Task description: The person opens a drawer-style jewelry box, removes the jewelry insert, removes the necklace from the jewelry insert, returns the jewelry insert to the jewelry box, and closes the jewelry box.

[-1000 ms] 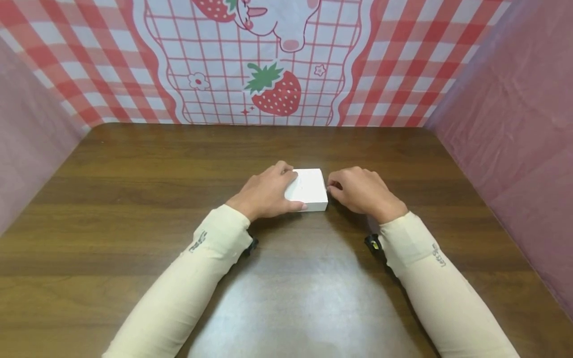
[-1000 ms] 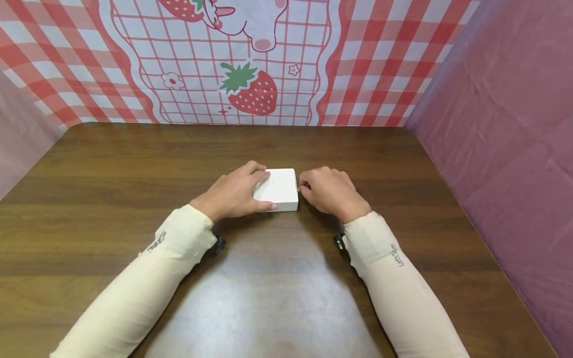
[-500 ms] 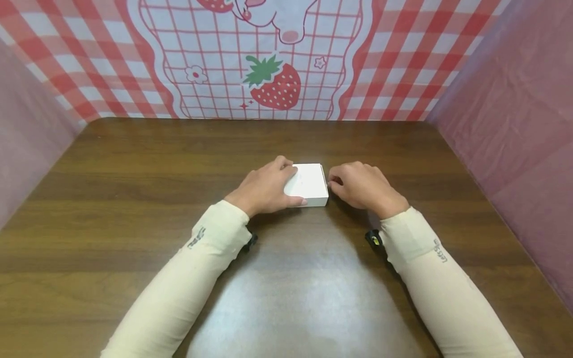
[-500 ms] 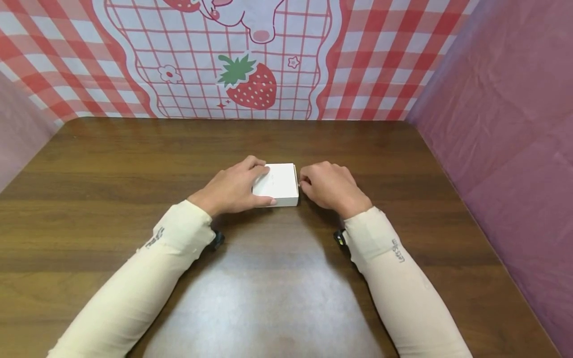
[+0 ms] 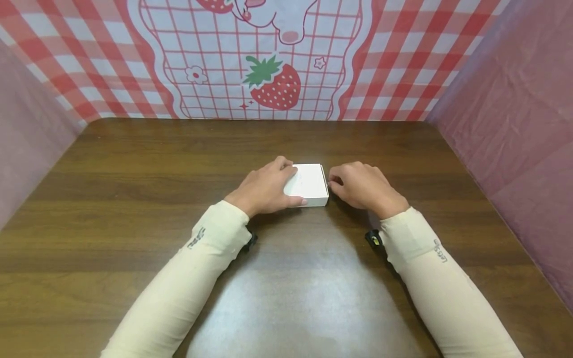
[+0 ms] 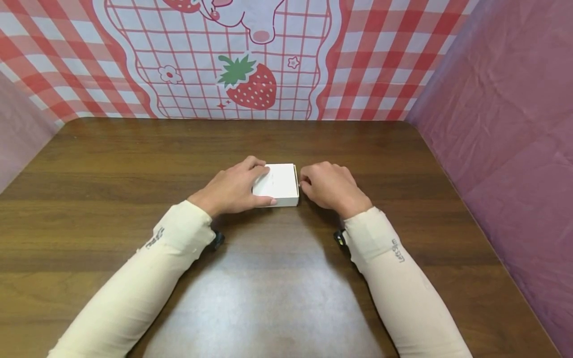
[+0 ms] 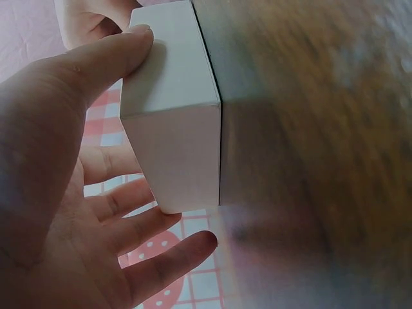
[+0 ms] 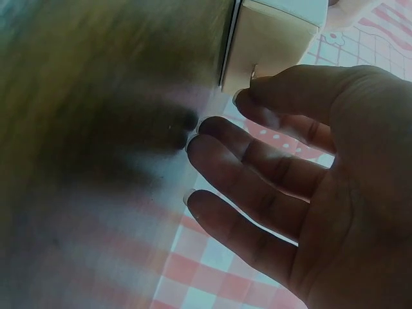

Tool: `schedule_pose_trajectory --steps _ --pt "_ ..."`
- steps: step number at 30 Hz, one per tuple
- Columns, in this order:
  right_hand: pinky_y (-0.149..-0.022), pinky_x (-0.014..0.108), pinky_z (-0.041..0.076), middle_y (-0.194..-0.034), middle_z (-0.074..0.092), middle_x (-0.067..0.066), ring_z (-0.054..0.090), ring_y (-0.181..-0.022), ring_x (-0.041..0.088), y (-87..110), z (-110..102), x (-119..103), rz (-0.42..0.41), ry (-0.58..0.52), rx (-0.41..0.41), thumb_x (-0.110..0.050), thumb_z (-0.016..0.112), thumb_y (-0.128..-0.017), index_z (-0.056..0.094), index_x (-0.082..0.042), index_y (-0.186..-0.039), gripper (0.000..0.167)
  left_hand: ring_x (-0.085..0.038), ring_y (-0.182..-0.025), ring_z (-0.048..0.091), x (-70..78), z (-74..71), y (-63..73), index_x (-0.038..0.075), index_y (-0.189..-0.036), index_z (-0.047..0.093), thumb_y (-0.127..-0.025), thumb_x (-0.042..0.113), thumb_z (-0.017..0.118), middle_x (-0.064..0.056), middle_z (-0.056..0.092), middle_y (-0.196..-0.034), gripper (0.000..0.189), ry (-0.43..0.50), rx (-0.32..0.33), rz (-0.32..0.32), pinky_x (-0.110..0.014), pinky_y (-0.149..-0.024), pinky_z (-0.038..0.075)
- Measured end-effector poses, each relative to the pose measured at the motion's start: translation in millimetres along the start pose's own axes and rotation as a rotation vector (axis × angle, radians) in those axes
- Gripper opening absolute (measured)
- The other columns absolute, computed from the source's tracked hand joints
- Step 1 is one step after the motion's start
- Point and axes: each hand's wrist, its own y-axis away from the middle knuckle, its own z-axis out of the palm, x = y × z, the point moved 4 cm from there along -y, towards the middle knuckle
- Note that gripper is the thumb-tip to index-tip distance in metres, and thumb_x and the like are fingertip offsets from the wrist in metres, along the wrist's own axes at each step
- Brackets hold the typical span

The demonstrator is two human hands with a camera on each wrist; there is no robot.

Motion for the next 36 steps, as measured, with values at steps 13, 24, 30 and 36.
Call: schedule_pose_trajectory --steps 13,24,30,36 --pt "-0.063 0.044 0.046 -0.078 0.062 -0.001 0.056 -0.073 0.022 -1.1 2.5 0.2 -0.013 -0.013 -0.015 -0.023 0.060 -0.096 0.066 -0.020 -0.086 0.012 -0.021 -0.123 0.050 -2.3 1.3 2.6 0.015 -0.148 0.048 -0.087 0.061 0.068 -0.007 0.042 -0.148 0.080 0.012 -0.006 -0.009 -0.045 -0.088 0.049" --pt "-0.063 0.044 0.046 -0.079 0.063 -0.001 0.057 -0.073 0.022 1.0 0.3 1.7 -0.001 -0.009 -0.014 -0.023 0.060 -0.096 0.067 -0.020 -0.087 0.012 -0.020 -0.123 0.050 -0.9 0.6 1.9 0.015 -0.150 0.046 -0.087 0.063 0.067 -0.005 0.042 -0.148 0.081 0.024 -0.010 -0.008 -0.044 -0.088 0.049" --pt "-0.063 0.044 0.045 -0.078 0.062 -0.002 0.056 -0.073 0.021 1.1 -1.7 1.9 0.010 -0.007 -0.007 -0.023 0.061 -0.095 0.066 -0.021 -0.086 0.010 -0.019 -0.119 0.051 -0.9 -0.7 0.7 0.015 -0.148 0.048 -0.086 0.063 0.067 -0.005 0.042 -0.147 0.080 0.028 0.003 -0.001 -0.042 -0.086 0.049" --pt "-0.063 0.042 0.045 -0.076 0.060 -0.002 0.054 -0.071 0.021 1.5 -0.8 1.1 0.017 -0.013 -0.010 -0.024 0.063 -0.095 0.065 -0.020 -0.085 0.010 -0.019 -0.120 0.051 -1.4 -0.8 1.1 0.015 -0.148 0.048 -0.086 0.063 0.067 -0.005 0.043 -0.146 0.081 0.026 -0.001 0.003 -0.042 -0.087 0.049"
